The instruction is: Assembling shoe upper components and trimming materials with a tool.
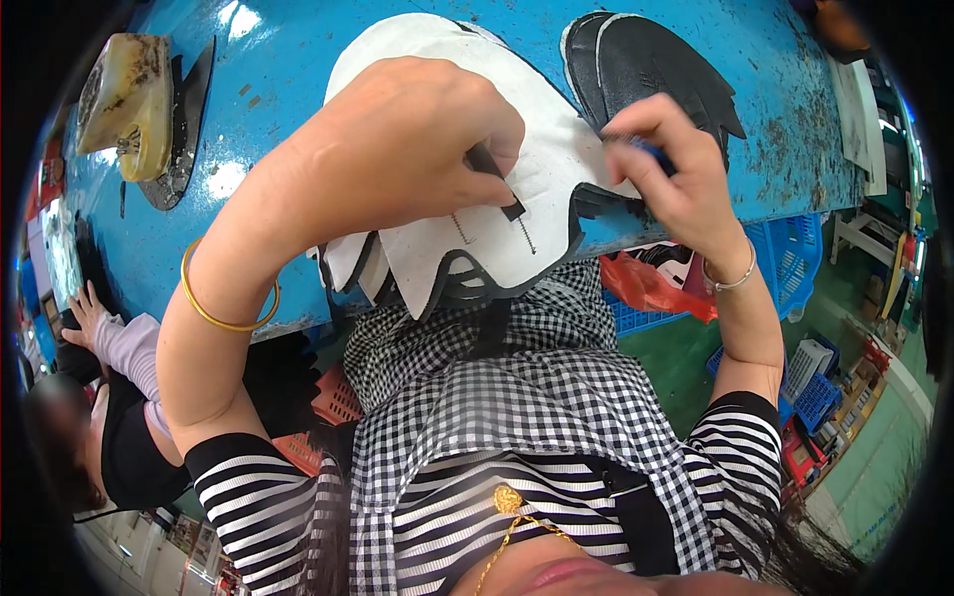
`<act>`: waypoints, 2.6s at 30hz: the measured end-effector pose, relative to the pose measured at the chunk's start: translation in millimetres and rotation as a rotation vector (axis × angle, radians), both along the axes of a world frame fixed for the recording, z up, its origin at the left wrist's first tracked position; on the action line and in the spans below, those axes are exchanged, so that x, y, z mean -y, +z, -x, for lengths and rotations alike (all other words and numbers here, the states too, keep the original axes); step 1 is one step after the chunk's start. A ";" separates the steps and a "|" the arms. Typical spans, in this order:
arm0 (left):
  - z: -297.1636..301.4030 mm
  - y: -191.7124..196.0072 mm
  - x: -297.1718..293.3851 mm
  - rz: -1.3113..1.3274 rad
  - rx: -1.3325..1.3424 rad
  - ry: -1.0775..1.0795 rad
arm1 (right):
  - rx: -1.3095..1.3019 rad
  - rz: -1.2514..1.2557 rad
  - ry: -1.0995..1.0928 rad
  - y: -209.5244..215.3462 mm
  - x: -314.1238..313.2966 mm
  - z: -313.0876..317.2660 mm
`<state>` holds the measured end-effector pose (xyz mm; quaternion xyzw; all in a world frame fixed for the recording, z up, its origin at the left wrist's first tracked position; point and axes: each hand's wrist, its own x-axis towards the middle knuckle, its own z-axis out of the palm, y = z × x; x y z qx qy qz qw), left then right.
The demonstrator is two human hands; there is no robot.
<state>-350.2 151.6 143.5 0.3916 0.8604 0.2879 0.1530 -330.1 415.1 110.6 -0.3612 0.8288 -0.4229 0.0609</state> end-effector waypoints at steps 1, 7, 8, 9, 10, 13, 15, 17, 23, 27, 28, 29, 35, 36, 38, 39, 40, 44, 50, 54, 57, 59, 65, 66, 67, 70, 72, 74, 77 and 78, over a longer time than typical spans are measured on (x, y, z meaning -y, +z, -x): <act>0.1 -0.1 1.4 -0.027 0.029 -0.005 | 0.207 0.096 -0.167 -0.4 -0.8 -2.7; 4.1 12.7 29.1 0.056 0.333 0.106 | 0.395 0.219 -0.276 -5.8 31.4 -16.0; 3.5 13.3 32.2 0.061 0.334 0.108 | 0.397 0.224 -0.274 -8.0 34.5 -14.7; 2.9 13.4 34.5 0.031 0.362 0.100 | 0.303 0.190 -0.246 -10.9 36.5 -11.6; 2.3 13.3 36.8 0.000 0.389 0.093 | 0.208 0.156 -0.217 -12.3 38.3 -9.4; 0.1 10.8 42.9 -0.185 0.541 0.055 | 0.218 0.125 -0.219 -8.6 38.8 -7.2; -1.1 11.8 43.1 -0.166 0.521 0.065 | 0.211 0.101 -0.210 -7.2 39.1 -6.6; -2.2 11.8 39.4 -0.147 0.501 0.071 | 0.186 0.095 -0.202 -6.0 39.7 -6.8; -2.6 8.2 32.7 0.012 0.293 0.117 | 0.206 0.082 -0.193 -3.4 40.7 -5.5; -3.5 3.8 31.9 -0.016 0.112 0.070 | 0.153 0.057 -0.071 6.7 36.7 6.5; -3.7 3.3 31.7 -0.002 0.034 0.036 | 0.009 0.010 0.086 9.7 36.6 13.3; -3.8 4.3 31.6 -0.003 0.033 0.038 | -0.136 -0.036 0.243 11.2 37.0 16.7; 0.9 8.6 45.4 0.104 -0.079 0.130 | -0.242 -0.240 0.324 21.2 52.4 14.6; 2.2 5.6 49.8 0.060 0.002 0.153 | -0.188 -0.259 0.374 24.9 51.3 17.4; 2.3 5.1 53.5 0.016 0.077 0.182 | -0.153 -0.271 0.441 27.9 50.0 23.8; 2.7 6.1 50.7 0.040 0.100 0.163 | -0.139 -0.236 0.417 26.0 49.7 24.3; 3.1 6.6 48.2 0.063 0.125 0.145 | -0.125 -0.200 0.393 25.1 50.1 25.1; 0.1 2.0 46.1 0.015 0.062 0.146 | -0.239 -0.249 0.359 27.9 58.8 24.7; -1.4 6.8 48.8 0.042 0.098 0.120 | -0.204 -0.326 0.325 39.6 62.6 28.6; -3.7 0.6 53.7 -0.042 0.099 0.120 | -0.153 -0.417 0.210 41.7 67.4 28.5; -3.9 1.3 54.5 -0.045 0.118 0.110 | -0.218 -0.420 0.273 38.5 76.1 29.6; -5.5 3.0 54.8 -0.062 0.162 0.153 | -0.201 -0.431 0.255 39.0 67.9 31.1; -21.7 -8.6 59.2 -0.219 0.272 0.348 | -0.397 -0.231 0.247 46.4 73.2 -6.5; -22.7 -9.6 59.8 -0.209 0.268 0.355 | -0.558 -0.210 0.234 41.3 82.9 -16.2; -23.1 -8.6 59.8 -0.241 0.303 0.360 | -0.563 -0.336 0.224 41.4 89.5 -28.4; -23.4 -1.8 67.0 -0.385 0.420 0.405 | -0.635 -0.513 0.188 33.6 96.1 -55.2; -23.7 -0.2 75.4 -0.580 0.462 0.476 | -0.702 -0.568 0.159 31.2 98.0 -58.7; -22.9 7.8 91.2 -0.593 0.357 0.510 | -0.693 -0.575 0.149 29.8 97.3 -54.5; -32.2 20.3 112.1 -0.608 0.225 0.522 | -0.227 -0.250 0.063 36.3 87.6 -28.9; -35.2 26.2 119.2 -0.620 0.235 0.548 | 0.166 -0.142 -0.049 43.1 82.0 -18.4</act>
